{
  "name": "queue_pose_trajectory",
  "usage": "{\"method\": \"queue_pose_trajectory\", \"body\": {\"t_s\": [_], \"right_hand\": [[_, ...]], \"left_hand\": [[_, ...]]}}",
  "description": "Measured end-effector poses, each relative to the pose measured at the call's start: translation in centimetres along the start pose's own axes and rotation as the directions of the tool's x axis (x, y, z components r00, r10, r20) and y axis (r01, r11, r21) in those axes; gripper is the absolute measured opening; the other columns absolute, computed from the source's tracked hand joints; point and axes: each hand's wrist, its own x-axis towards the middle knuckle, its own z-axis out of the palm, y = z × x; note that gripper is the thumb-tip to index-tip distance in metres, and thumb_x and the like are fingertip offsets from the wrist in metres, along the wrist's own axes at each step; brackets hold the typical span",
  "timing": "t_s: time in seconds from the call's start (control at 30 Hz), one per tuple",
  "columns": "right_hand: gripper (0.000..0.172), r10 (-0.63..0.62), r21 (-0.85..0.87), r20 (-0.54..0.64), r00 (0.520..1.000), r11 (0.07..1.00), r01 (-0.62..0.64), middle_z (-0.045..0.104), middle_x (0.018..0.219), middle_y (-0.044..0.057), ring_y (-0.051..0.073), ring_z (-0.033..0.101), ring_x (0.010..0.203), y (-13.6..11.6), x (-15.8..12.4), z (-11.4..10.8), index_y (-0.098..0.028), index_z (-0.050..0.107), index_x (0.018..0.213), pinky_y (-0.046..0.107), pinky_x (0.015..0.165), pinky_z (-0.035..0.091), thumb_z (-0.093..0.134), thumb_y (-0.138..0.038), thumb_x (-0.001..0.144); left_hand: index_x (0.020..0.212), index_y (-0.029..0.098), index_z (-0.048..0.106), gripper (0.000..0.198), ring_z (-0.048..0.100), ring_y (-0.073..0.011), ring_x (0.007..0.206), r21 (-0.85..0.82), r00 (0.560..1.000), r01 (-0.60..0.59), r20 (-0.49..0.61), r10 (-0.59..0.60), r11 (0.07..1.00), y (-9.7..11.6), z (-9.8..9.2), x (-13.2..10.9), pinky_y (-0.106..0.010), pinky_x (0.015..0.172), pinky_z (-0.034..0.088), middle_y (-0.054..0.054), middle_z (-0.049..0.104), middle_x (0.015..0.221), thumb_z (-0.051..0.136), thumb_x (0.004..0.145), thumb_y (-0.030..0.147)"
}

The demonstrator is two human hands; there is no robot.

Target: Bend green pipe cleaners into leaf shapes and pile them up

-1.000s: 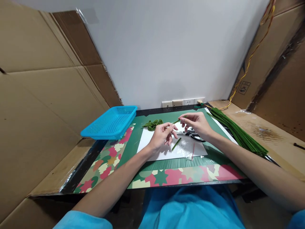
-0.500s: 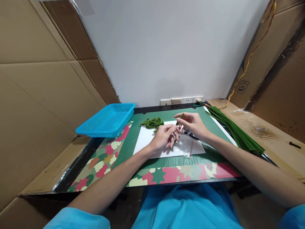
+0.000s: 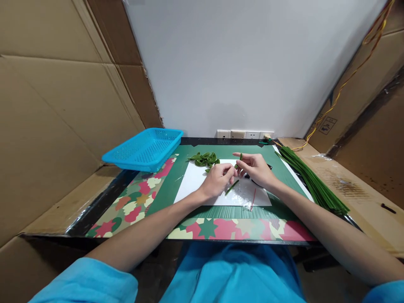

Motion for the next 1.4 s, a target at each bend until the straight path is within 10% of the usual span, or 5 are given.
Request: {"method": "queue_pose_trajectory", "body": {"t_s": [0.3,0.7,1.0,1.4], "right_hand": [[0.03,0.052,-0.096,0.136,0.989,0.995,-0.039,0.068,0.067,0.002,0.014,0.057,0.055,-0.3,0.1,-0.2,-0.012,0.076,0.103,0.027,0.06,0.05,0.054,-0.027,0.091],[0.025,0.017,-0.123,0.304,0.953,0.992,0.022,0.06,0.064,-0.001,0.013,0.054,0.058,-1.4,-0.4,-0.5,-0.017,0.063,0.083,0.026,0.061,0.044,0.048,-0.029,0.098],[0.025,-0.042,-0.025,0.353,0.935,0.998,0.055,0.056,0.067,-0.002,0.014,0.052,0.062,-1.4,-0.4,-0.3,-0.016,0.065,0.096,0.027,0.064,0.045,0.048,-0.034,0.101],[0.033,-0.037,0.125,0.013,0.999,0.992,0.035,0.066,0.076,0.001,0.013,0.057,0.055,-0.4,-0.1,-1.0,-0.017,0.069,0.099,0.025,0.045,0.048,0.074,-0.048,0.089]], "left_hand": [[0.081,0.02,0.064,0.036,0.053,-0.0146,0.064,0.422,0.992,-0.105,-0.025,0.127,0.901,-0.4,-0.7,0.2,-0.027,0.061,0.03,0.0,0.064,0.071,0.044,0.105,0.038],[0.089,0.017,0.07,0.029,0.064,-0.0166,0.083,0.183,0.986,-0.155,-0.039,0.164,0.971,-0.5,-1.1,0.6,-0.027,0.076,0.046,-0.003,0.072,0.088,0.054,0.101,0.038],[0.096,0.017,0.068,0.031,0.057,-0.0103,0.059,0.014,0.991,-0.085,-0.1,0.086,0.996,-1.1,-0.8,0.6,-0.022,0.054,0.044,-0.003,0.072,0.088,0.061,0.097,0.047],[0.094,0.018,0.061,0.034,0.053,-0.0063,0.048,-0.16,0.989,-0.096,-0.123,0.077,0.982,-1.8,-0.7,1.0,-0.021,0.045,0.041,0.001,0.058,0.085,0.058,0.099,0.052]]}}
